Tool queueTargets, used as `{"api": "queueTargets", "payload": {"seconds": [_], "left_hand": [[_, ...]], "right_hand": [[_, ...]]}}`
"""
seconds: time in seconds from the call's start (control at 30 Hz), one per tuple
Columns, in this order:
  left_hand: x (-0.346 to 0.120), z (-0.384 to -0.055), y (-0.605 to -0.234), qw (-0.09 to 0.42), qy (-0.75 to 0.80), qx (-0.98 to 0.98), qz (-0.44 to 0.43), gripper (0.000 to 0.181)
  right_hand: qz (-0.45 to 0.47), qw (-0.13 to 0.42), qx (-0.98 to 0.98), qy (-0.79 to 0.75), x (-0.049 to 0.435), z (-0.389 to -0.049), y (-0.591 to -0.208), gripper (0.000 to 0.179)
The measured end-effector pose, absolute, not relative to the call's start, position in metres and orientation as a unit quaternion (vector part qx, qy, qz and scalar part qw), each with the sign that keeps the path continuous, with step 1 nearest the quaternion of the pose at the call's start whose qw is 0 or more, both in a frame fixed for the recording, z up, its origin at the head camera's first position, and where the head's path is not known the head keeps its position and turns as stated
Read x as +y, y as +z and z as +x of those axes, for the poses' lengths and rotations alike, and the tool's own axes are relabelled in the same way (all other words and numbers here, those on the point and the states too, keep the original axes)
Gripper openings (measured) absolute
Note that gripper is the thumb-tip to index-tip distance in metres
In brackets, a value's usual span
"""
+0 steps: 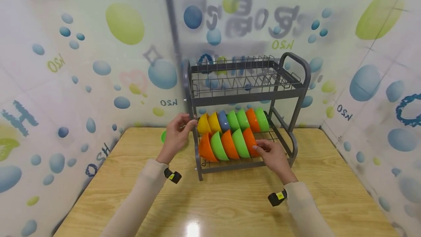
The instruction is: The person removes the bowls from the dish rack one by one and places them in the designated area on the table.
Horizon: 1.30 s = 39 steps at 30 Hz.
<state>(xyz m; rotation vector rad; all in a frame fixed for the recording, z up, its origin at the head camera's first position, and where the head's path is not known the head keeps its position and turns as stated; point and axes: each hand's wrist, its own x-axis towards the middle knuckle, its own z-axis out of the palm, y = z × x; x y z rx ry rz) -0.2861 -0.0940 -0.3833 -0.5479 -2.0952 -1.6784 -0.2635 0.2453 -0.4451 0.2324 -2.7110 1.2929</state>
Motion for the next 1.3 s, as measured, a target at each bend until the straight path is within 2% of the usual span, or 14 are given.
{"api": "queueTargets", "payload": {"seconds": [0.27,0.5,0.77,1.03,1.3], "left_hand": [[-0.096,-0.292,-0.39,0.213,-0.591,-0.751,-0.202,0.022],[-0.096,-0.292,-0.391,0.211,-0.595,-0.748,-0.204,0.027],[-0.095,-0.292,-0.391,0.208,-0.607,-0.742,-0.195,0.022],[-0.095,-0.292,-0.392,0.208,-0.609,-0.74,-0.193,0.021],[-0.097,-0.294,-0.392,0.205,-0.603,-0.745,-0.199,0.019]], "right_hand": [[0.058,0.046,-0.887,0.455,0.249,-0.265,-0.447,0.048],[0.035,0.006,-0.86,0.509,0.254,-0.265,-0.446,0.053],[0.02,-0.014,-0.84,0.542,0.262,-0.265,-0.442,0.063],[0.029,0.011,-0.803,0.595,0.269,-0.264,-0.434,0.056],[0.054,0.039,-0.798,0.598,0.268,-0.258,-0.419,0.058]]}}
